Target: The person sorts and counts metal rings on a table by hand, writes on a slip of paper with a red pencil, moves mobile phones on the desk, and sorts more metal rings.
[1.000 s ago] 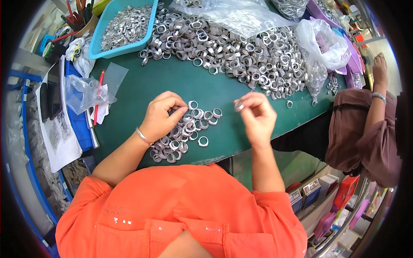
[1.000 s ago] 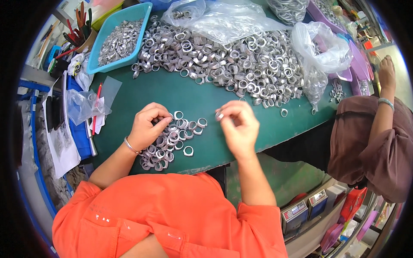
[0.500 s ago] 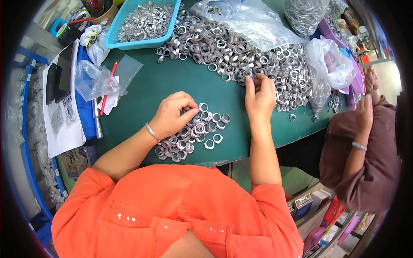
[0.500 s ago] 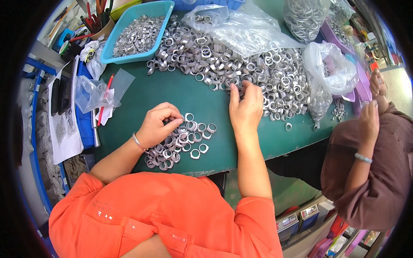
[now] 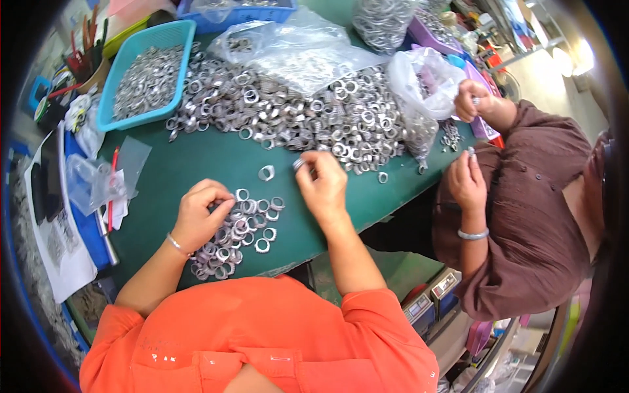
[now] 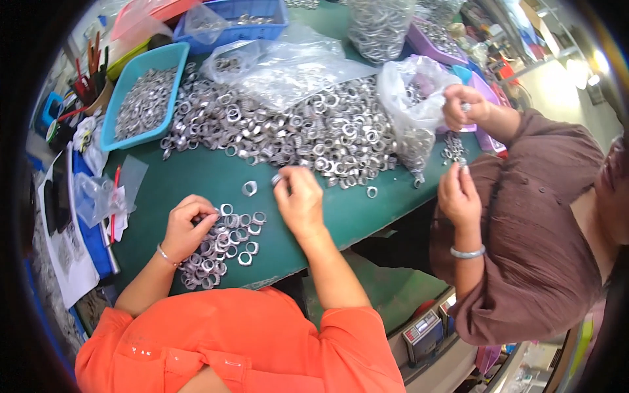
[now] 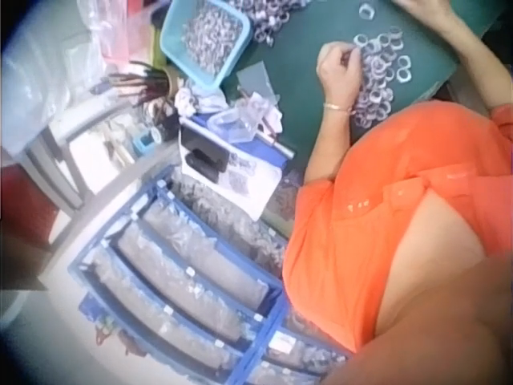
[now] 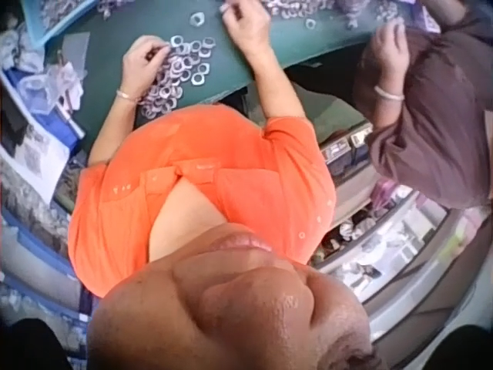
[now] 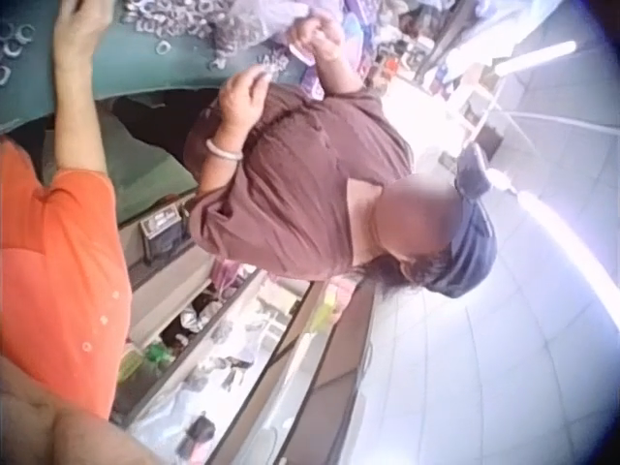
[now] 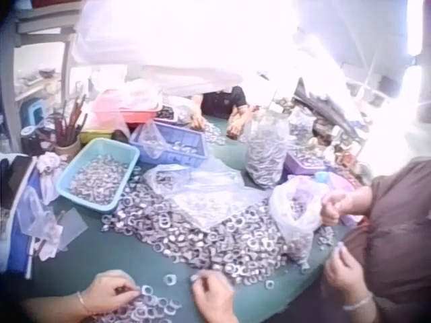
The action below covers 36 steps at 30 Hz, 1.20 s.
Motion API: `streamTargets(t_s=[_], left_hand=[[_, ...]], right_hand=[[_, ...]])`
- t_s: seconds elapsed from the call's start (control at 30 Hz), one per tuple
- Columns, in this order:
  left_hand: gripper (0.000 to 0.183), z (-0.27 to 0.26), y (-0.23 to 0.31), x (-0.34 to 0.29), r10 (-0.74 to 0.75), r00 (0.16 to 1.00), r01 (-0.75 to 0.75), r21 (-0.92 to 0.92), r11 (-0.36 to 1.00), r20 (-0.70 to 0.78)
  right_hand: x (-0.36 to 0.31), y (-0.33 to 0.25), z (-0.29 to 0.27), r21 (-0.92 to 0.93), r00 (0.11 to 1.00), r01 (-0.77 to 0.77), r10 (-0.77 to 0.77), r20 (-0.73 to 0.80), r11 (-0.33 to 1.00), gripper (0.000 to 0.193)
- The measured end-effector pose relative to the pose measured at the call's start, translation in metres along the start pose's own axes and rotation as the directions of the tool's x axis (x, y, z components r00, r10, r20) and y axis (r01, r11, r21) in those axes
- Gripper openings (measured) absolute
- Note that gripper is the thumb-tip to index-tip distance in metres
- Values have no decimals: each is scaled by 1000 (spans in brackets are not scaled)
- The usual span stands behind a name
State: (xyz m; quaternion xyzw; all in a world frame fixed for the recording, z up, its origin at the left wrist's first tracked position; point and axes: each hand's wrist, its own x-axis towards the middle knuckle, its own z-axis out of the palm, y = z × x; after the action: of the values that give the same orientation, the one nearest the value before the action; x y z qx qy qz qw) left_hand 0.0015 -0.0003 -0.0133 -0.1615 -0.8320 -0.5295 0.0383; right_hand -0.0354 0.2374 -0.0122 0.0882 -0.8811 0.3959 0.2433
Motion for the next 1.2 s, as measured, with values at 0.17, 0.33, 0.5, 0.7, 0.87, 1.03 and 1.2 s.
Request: streamTargets(t_s=[0.17,0.33,0.5,0.7,0.87,1.03,1.2], left_hand=[[4,1,6,4,-34,999,34,6,999,-13],[5,1,6,3,-54,999,54,3,999,-9],[4,2,4,2,-35,999,35,18,999,7],[5,2,6,2,-69,998,69,-6,998,5],[6,0,5,2,-55,998,55,4,998,-8],[6,3,3,2,-75,997,75,-23,997,-9],[5,1,4,3,-78,997,78,-6,997,-7]], right_hand=[[-24,2,0,-63,990,119,-114,86,991,15],[-13,-3,8,-9,992,118,-117,49,993,14],[4,-6,29,152,933,141,-182,310,978,15],[6,-2,34,-43,965,106,-93,247,993,13],[5,2,24,-126,988,146,-137,75,981,13],[-3,3,23,-123,994,100,-95,44,987,14],[2,8,30,-86,989,138,-142,-42,987,12]])
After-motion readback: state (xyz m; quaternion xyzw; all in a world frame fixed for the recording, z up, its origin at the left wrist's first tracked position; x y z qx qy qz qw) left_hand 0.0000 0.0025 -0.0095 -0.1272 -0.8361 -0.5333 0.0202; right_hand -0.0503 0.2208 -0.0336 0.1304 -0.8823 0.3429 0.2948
